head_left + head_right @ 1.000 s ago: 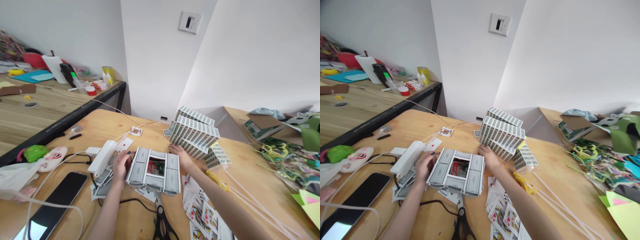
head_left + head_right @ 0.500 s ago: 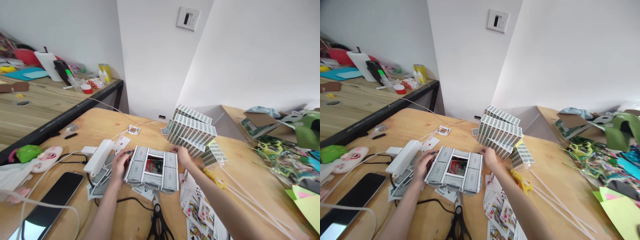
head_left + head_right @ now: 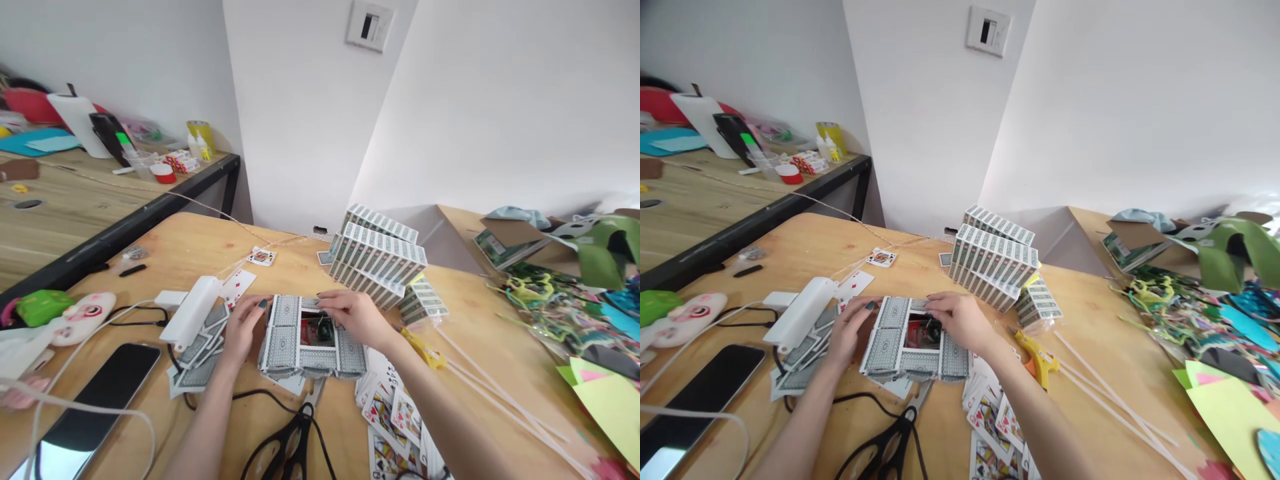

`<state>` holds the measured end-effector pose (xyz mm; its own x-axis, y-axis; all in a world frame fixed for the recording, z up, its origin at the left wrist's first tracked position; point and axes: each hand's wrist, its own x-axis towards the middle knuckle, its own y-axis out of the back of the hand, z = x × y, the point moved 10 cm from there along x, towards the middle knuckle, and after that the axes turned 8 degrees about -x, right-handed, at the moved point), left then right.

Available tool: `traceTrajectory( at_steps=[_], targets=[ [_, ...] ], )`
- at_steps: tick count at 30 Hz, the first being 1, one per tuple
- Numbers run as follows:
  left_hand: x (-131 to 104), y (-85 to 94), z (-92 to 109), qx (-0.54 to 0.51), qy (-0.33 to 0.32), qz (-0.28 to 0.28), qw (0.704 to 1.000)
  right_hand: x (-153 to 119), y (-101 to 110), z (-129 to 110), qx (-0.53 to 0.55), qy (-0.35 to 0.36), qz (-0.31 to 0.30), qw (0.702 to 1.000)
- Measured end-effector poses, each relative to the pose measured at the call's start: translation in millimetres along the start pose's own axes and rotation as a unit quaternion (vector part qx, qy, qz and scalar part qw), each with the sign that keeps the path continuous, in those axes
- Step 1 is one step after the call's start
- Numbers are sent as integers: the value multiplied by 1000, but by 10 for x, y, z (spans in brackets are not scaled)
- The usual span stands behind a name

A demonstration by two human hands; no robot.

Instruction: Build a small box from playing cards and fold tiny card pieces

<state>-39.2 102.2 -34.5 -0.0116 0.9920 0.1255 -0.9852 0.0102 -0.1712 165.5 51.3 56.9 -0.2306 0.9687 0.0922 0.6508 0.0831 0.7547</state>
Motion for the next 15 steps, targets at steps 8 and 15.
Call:
traceTrajectory(
  at_steps=[8, 15],
  targets=[
    [-178, -418, -162, -46, 115, -175, 977, -285, 222, 640, -96, -135, 136, 977],
    [-198, -413, -174, -46, 119, -194, 973, -393, 151, 1207, -67, -238, 134, 960]
  ],
)
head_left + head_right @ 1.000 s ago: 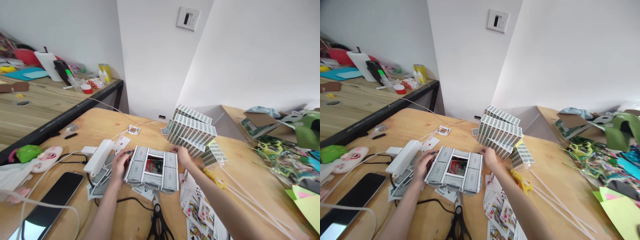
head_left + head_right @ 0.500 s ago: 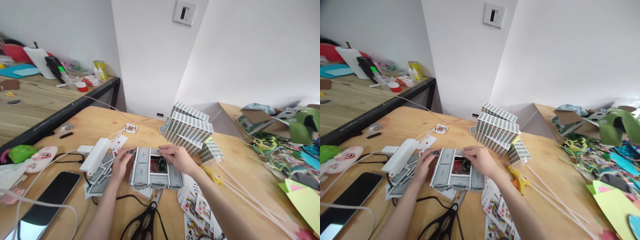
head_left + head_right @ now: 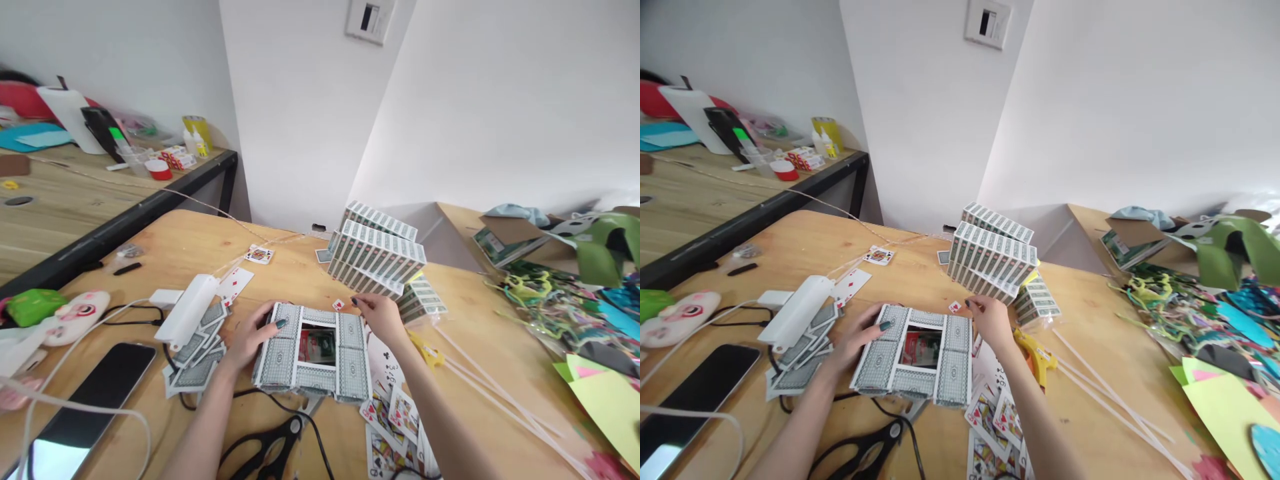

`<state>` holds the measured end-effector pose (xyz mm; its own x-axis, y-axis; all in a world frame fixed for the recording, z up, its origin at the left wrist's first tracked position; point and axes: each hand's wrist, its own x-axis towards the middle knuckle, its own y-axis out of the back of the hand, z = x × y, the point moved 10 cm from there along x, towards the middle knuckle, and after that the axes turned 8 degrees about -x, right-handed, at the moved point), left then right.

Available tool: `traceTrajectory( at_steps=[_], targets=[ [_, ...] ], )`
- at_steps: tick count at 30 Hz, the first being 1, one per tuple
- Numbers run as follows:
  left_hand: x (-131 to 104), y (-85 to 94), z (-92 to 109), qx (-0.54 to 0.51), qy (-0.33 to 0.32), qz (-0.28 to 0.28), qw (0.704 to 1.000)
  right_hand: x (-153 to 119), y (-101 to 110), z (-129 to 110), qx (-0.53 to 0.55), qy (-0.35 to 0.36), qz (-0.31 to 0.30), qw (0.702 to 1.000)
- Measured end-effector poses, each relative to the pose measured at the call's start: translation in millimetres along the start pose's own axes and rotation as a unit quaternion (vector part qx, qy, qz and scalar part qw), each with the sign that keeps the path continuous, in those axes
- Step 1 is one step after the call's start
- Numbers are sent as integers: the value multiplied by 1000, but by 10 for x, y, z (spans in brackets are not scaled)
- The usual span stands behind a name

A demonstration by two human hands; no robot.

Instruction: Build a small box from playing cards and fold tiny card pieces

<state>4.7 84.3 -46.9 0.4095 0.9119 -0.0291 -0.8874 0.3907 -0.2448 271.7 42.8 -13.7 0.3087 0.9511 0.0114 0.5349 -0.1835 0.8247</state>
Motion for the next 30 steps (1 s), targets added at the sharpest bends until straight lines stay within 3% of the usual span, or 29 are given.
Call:
traceTrajectory(
  at_steps=[5, 10, 15, 20, 23, 27, 30],
  targets=[
    [1, -18, -50, 2, 14, -16, 1000, 292, -270, 33, -74, 32, -54, 995],
    [-6, -25, -48, 5, 11, -23, 1000, 387, -509, 54, -77, 15, -103, 992],
    [-7, -36, -28, 16, 7, -22, 1000, 388, -518, 26, -66, 3, -126, 990],
    [-13, -65, -19, 41, 15, -30, 999, 258, -39, -382, 41, 41, -100, 993],
    [-14, -81, -18, 50, 12, -42, 998, 27, 177, -811, 103, 134, -144, 975],
    [-11, -87, -33, 50, 12, -51, 997, -300, 40, -1183, 55, 248, -284, 924],
    [-12, -90, -34, 47, 16, -47, 998, -123, -50, -1233, 54, 248, -277, 927]
  ],
)
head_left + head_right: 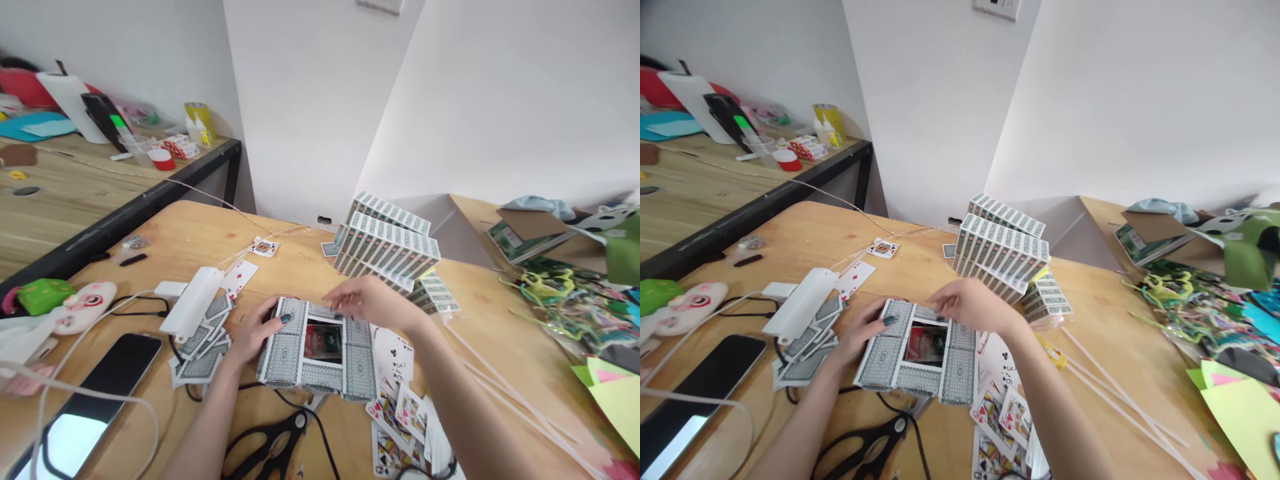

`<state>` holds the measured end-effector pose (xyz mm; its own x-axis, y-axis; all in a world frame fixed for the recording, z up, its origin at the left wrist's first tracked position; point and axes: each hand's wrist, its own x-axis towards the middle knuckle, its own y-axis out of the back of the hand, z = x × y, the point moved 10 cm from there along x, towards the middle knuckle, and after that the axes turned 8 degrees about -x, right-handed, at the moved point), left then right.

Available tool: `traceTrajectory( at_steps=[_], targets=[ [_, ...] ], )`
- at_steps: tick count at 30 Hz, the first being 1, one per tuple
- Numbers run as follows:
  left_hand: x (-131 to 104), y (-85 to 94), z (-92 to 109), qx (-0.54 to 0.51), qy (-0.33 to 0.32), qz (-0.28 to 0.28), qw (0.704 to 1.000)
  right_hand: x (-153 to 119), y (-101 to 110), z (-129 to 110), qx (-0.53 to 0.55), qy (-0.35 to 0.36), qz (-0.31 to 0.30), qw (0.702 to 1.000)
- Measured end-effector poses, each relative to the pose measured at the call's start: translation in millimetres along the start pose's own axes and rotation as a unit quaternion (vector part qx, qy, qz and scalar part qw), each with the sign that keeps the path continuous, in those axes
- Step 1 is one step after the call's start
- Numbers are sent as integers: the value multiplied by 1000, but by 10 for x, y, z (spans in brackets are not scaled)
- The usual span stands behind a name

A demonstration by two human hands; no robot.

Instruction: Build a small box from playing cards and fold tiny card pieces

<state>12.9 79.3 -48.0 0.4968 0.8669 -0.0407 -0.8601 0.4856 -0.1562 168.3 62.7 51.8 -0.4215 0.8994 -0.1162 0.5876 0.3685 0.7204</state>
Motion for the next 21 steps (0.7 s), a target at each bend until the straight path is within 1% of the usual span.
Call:
traceTrajectory(
  at_steps=[2, 3, 4, 5, 6, 8, 9, 11, 14, 17, 18, 19, 21],
  targets=[
    [-2, -5, 8, -5, 1, 3, 1000, 250, 127, 141, -48, -22, 61, 997],
    [-3, -9, 14, -7, 0, 4, 1000, 399, 163, 210, -96, -29, 82, 992],
    [-4, -12, 21, -9, -2, 4, 1000, 558, 156, 279, -156, -37, 87, 983],
    [-4, -14, 28, -10, -4, 3, 1000, 719, 100, 361, -221, -46, 73, 972],
    [-4, -15, 32, -9, -6, 2, 1000, 870, -6, 462, -277, -57, 36, 958],
    [-4, -12, 33, -7, -6, 2, 1000, 1091, -192, 613, -295, -57, -3, 954],
    [-3, -13, 30, -8, -5, 0, 1000, 1154, -282, 682, -300, -57, -20, 952],
    [-2, -20, 22, -12, -1, -6, 1000, 1185, -423, 799, -301, -63, -45, 951],
    [0, -29, 16, -13, 2, -10, 1000, 1051, -571, 923, -288, -75, -98, 950],
    [-1, -24, 20, -10, 3, -3, 1000, 858, -667, 944, -231, -62, -169, 956],
    [-2, -24, 24, -11, 4, 0, 1000, 823, -672, 921, -207, -50, -182, 960],
    [-3, -27, 25, -12, 5, 0, 1000, 815, -659, 883, -189, -35, -182, 964],
    [-5, -34, 22, -14, 10, 0, 1000, 882, -609, 787, -173, -3, -159, 972]
  ],
)
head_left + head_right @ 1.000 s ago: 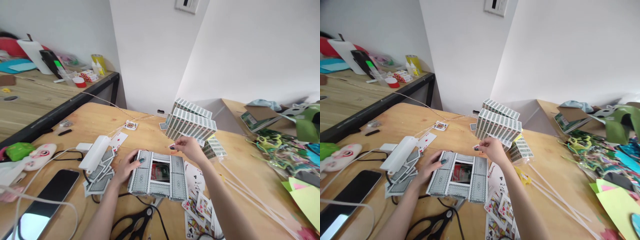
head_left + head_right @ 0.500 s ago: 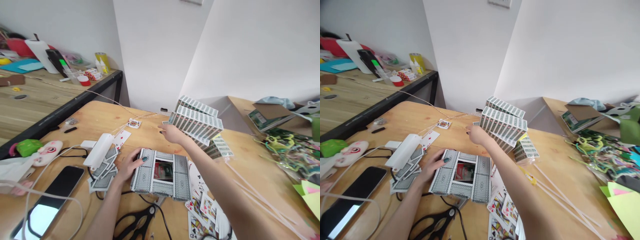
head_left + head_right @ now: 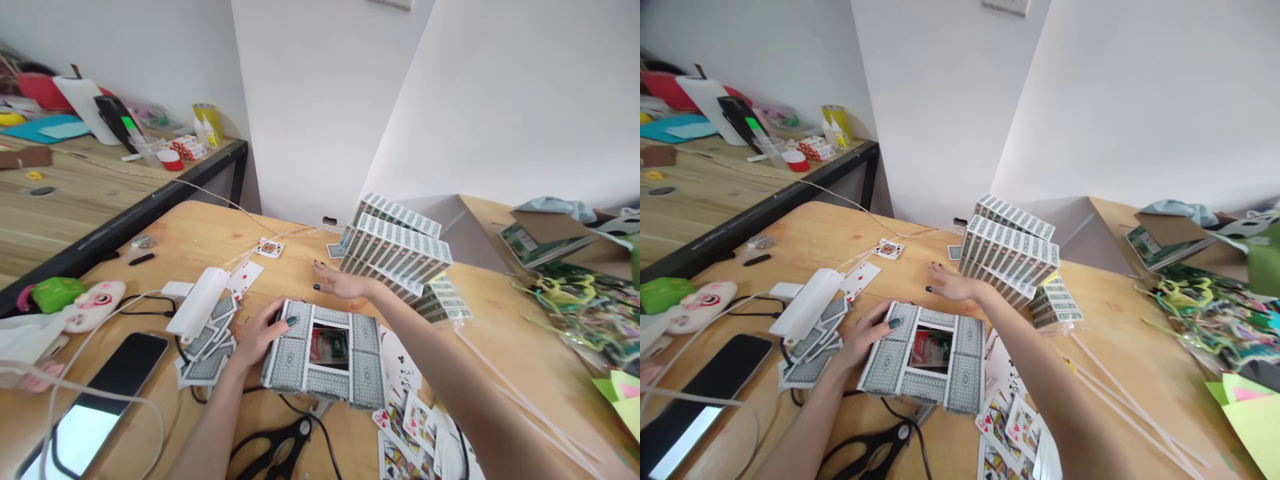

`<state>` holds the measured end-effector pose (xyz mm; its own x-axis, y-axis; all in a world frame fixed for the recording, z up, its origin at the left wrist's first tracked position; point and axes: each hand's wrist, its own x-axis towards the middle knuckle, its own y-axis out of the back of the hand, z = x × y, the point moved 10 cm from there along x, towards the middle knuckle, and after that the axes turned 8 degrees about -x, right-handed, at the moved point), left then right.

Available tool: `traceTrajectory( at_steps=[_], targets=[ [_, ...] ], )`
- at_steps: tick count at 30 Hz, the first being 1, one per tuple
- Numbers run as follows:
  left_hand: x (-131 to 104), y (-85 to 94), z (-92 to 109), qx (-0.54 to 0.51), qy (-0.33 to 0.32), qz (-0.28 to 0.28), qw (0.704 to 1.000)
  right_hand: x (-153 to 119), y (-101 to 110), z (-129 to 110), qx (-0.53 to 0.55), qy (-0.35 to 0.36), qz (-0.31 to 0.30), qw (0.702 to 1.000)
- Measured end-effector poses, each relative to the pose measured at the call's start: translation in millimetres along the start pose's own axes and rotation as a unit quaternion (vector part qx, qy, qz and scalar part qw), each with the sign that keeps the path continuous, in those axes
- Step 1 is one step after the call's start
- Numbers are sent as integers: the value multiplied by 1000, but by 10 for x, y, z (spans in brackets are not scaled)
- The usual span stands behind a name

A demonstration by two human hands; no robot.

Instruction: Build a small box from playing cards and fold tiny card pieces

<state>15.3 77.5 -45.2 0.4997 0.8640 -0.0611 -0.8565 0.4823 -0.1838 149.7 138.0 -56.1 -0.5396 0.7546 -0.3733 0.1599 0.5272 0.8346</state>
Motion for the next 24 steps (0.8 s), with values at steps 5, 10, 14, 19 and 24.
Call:
traceTrajectory(
  at_steps=[5, 10, 14, 19, 24],
  targets=[
    [4, 6, -26, 1, 5, -4, 1000, 425, 99, -179, -66, -7, 46, 997],
    [6, 12, -4, 18, -6, -8, 1000, 740, -7, -275, -171, -16, 43, 984],
    [0, -13, 20, 11, -3, -9, 1000, 620, -28, -110, -215, -19, 62, 974],
    [-4, -10, 20, 10, 0, 0, 1000, 257, -28, 140, -198, -27, 117, 973],
    [2, -3, 28, 19, -7, 5, 1000, -8, -207, 115, -199, 48, 142, 968]
  ],
)
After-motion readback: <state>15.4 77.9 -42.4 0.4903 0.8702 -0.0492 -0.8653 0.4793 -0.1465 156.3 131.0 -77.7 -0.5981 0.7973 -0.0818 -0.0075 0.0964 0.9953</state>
